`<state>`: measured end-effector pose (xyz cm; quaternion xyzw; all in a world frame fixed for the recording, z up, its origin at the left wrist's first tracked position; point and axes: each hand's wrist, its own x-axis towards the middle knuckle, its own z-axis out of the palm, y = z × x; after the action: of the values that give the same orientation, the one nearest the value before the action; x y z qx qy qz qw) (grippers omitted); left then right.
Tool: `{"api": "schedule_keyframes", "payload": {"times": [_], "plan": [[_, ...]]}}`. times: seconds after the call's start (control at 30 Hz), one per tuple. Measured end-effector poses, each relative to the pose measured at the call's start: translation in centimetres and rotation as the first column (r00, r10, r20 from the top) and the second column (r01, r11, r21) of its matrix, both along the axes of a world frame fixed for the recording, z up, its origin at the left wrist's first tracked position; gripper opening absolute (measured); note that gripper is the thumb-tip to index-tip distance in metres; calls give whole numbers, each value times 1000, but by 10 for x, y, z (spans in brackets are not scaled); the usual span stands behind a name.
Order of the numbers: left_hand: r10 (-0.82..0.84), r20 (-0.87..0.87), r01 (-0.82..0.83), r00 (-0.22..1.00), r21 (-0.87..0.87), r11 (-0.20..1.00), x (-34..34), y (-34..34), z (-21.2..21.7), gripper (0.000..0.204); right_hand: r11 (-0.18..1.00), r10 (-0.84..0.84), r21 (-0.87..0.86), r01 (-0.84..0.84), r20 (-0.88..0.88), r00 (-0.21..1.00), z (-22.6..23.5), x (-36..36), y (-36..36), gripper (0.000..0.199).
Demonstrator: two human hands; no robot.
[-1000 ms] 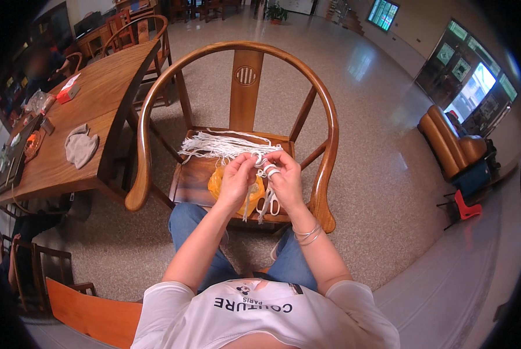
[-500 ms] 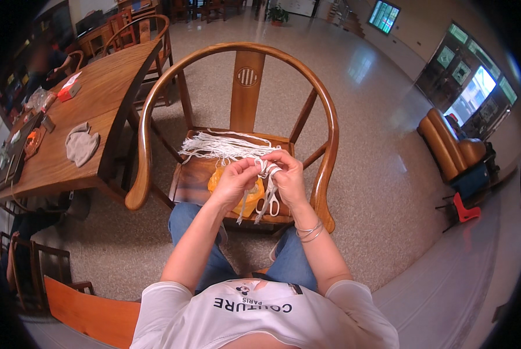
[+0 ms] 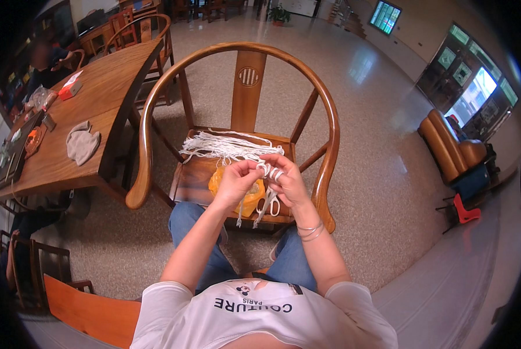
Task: The person knots white cords together and trims the ends using scissors.
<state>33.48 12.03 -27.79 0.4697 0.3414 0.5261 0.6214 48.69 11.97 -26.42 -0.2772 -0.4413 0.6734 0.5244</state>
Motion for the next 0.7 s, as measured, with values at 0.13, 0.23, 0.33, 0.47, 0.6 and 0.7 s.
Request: {"api": "schedule_keyframes", "payload": {"times": [0.13, 0.23, 0.33, 0.47, 0.6, 0.7], "plan": [[111, -66, -111, 992, -9, 994, -1, -1, 3, 5, 996, -84, -33, 83, -33, 996, -10, 7, -6, 22], [195, -77, -186, 978, 102, 977, 2, 1, -5, 6, 969, -227, 113, 221, 49, 973, -11, 4, -13, 16], [268, -140, -239, 953, 189, 952, 5, 2, -8, 7, 864, -452, 363, 349, 254, 855, -5, -11, -17, 11], [332, -165, -289, 929, 239, 927, 8, 0, -7, 10, 724, -668, 581, 373, 453, 591, 14, -17, -28, 11], [348, -179, -299, 920, 252, 920, 8, 1, -9, 10, 576, -776, 774, 265, 415, 475, 15, -20, -32, 13], [388, -156, -334, 908, 289, 897, 9, 2, -13, 10, 530, -796, 813, 240, 379, 472, 10, -23, -30, 12]]}}
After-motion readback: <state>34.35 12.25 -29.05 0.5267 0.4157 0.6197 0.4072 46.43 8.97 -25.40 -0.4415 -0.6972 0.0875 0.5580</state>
